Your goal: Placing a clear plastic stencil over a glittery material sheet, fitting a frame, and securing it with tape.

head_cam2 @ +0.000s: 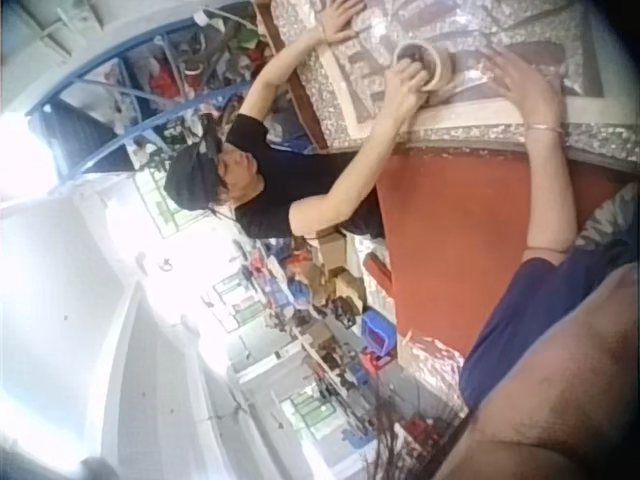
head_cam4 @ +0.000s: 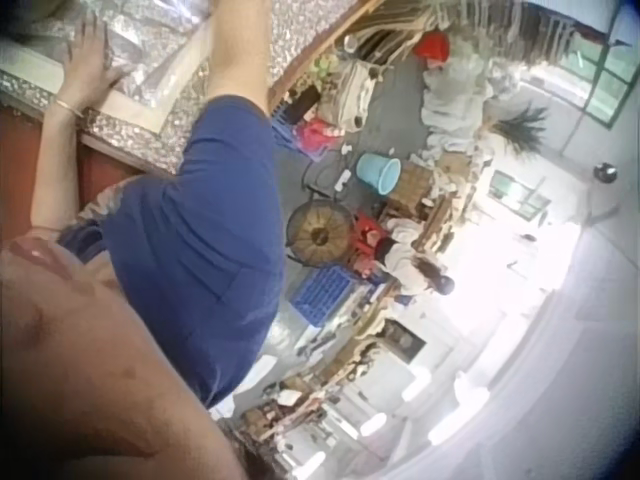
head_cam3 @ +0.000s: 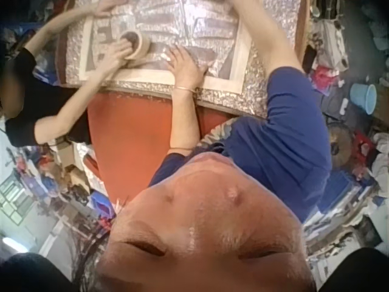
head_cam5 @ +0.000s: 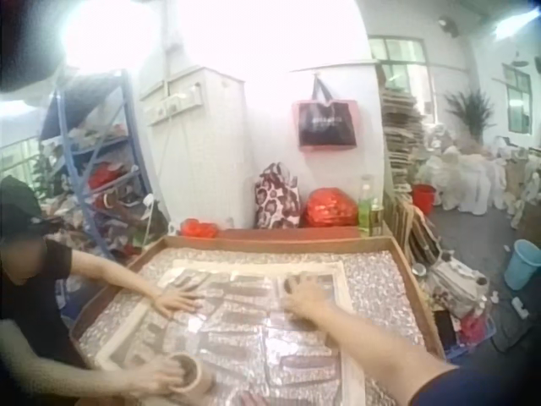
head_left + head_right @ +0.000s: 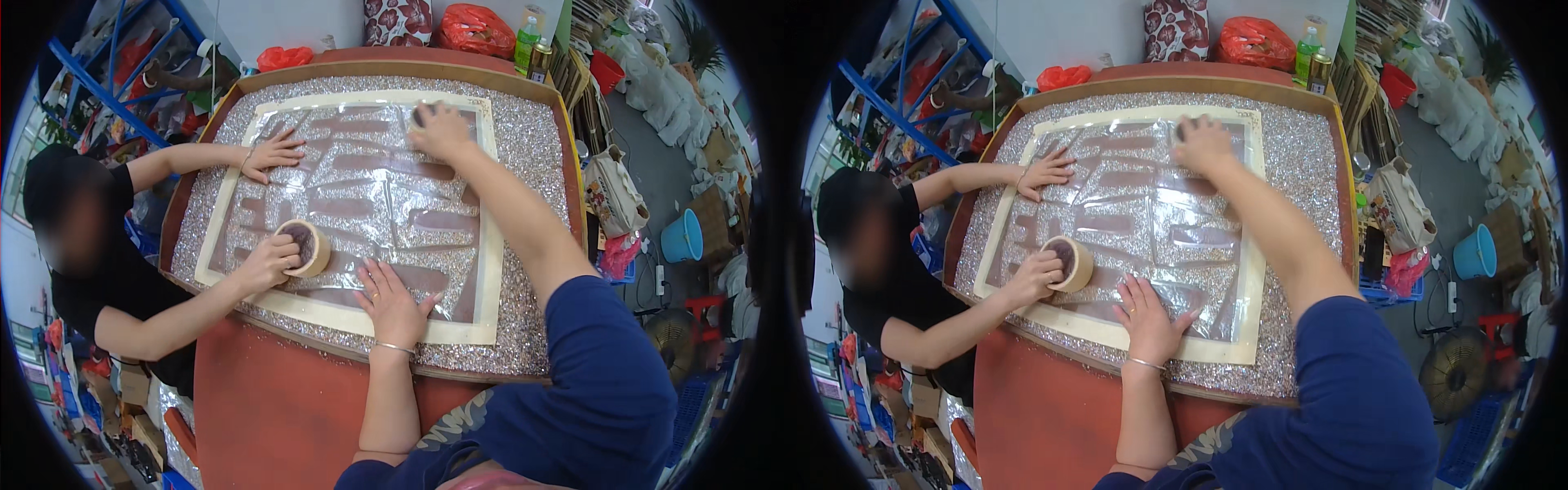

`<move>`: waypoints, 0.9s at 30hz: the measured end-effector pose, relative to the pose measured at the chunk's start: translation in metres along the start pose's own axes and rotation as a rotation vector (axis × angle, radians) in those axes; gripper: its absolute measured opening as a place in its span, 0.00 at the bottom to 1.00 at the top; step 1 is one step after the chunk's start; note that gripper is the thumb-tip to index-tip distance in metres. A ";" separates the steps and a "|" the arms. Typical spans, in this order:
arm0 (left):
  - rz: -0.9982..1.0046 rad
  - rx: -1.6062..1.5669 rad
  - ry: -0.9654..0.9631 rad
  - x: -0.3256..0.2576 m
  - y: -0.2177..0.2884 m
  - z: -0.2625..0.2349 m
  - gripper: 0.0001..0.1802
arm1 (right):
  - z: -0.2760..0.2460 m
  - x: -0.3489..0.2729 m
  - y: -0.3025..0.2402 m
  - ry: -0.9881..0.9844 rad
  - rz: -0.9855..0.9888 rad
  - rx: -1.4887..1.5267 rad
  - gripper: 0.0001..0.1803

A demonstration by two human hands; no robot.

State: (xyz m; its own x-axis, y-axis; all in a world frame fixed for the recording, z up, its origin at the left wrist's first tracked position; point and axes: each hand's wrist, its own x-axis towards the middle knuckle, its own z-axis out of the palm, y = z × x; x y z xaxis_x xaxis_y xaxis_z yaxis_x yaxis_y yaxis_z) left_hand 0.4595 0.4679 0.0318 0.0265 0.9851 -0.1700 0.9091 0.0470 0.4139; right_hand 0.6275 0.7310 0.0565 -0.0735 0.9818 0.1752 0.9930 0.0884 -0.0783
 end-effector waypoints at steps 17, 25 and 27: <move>-0.077 -0.024 -0.150 -0.006 0.002 -0.032 0.62 | -0.046 -0.102 -0.014 0.231 -0.477 0.493 0.19; -0.050 -0.044 -0.139 -0.003 0.012 -0.024 0.62 | 0.001 -0.019 0.016 0.142 -0.266 0.207 0.34; -0.061 -0.048 -0.099 -0.004 0.008 -0.018 0.63 | -0.006 -0.074 -0.011 0.139 -0.571 0.331 0.34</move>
State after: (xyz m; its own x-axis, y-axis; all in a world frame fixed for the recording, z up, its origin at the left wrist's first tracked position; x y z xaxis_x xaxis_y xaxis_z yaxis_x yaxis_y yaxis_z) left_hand 0.4592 0.4674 0.0523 0.0153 0.9591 -0.2826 0.8894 0.1161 0.4422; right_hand 0.6228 0.6568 0.0502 -0.5441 0.7367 0.4014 0.7193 0.6559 -0.2289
